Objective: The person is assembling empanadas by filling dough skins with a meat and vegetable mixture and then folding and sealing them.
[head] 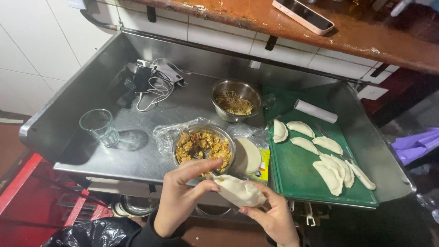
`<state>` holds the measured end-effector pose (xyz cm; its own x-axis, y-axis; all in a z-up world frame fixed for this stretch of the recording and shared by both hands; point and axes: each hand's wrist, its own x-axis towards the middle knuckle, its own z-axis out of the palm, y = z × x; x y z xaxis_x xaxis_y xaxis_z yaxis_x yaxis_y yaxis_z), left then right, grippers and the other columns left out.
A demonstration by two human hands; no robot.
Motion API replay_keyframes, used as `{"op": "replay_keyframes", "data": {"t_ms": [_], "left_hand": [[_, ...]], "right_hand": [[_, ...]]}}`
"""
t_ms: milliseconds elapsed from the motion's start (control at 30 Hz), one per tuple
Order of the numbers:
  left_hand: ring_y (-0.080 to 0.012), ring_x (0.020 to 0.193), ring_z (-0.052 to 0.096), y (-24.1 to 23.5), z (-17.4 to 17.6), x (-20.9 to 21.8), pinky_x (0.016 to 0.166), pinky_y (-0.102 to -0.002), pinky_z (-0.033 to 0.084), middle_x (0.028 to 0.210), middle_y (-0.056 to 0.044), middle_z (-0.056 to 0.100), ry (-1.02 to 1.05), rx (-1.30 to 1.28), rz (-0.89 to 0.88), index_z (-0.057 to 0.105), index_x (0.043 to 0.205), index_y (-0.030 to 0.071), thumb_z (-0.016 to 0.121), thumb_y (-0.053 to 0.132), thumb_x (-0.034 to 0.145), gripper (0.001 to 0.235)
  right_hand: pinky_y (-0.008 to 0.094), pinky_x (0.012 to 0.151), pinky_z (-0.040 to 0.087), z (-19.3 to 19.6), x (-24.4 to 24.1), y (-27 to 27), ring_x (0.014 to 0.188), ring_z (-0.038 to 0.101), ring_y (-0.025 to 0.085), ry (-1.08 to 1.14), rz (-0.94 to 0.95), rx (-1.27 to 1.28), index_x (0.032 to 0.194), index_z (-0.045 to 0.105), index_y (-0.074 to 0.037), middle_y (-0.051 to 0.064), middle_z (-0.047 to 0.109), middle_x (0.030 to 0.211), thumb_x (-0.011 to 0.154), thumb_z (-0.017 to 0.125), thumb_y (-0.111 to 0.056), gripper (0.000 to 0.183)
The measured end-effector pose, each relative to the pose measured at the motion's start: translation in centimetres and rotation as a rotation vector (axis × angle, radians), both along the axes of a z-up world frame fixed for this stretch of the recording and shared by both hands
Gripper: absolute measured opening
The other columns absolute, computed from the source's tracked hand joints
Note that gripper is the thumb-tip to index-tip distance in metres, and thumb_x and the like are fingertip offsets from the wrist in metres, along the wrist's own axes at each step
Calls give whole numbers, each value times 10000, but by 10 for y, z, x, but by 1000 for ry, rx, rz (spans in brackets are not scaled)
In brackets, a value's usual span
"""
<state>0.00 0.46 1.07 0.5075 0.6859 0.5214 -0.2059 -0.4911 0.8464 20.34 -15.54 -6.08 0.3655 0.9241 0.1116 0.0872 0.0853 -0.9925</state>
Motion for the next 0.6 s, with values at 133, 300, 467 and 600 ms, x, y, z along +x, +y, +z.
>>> {"op": "replay_keyframes", "data": {"t_ms": [133,300,467,600], "left_hand": [[-183,929,730,2,-15,7,882,-319,548,989,-76,826,17,-91,-73,815,1041,41,807,67,803,240],[-163,941,753,11,-58,19,882,-317,571,1001,-84,834,-32,-223,-81,808,975,7,748,57,888,116],[-158,991,736,18,-63,32,892,-292,587,1092,-96,799,-119,-669,-308,683,1232,36,692,69,884,349],[-130,1015,710,4,-82,59,819,-282,588,1159,-57,741,-139,-922,-567,542,1379,78,710,78,833,571]], "right_hand": [[303,923,541,1,-6,1,1016,673,123,-13,-7,-41,1290,662,20,76,745,1110,784,845,19,539],[275,858,573,-1,-13,7,984,695,108,133,10,-96,1304,631,21,55,742,1120,813,802,-2,520],[284,631,554,-8,-18,12,815,747,178,263,-67,-145,1329,605,1,99,776,1023,851,745,-69,503],[304,639,565,-44,-9,2,844,763,224,338,-164,-70,1309,600,73,140,768,1065,914,712,-68,434]]}}
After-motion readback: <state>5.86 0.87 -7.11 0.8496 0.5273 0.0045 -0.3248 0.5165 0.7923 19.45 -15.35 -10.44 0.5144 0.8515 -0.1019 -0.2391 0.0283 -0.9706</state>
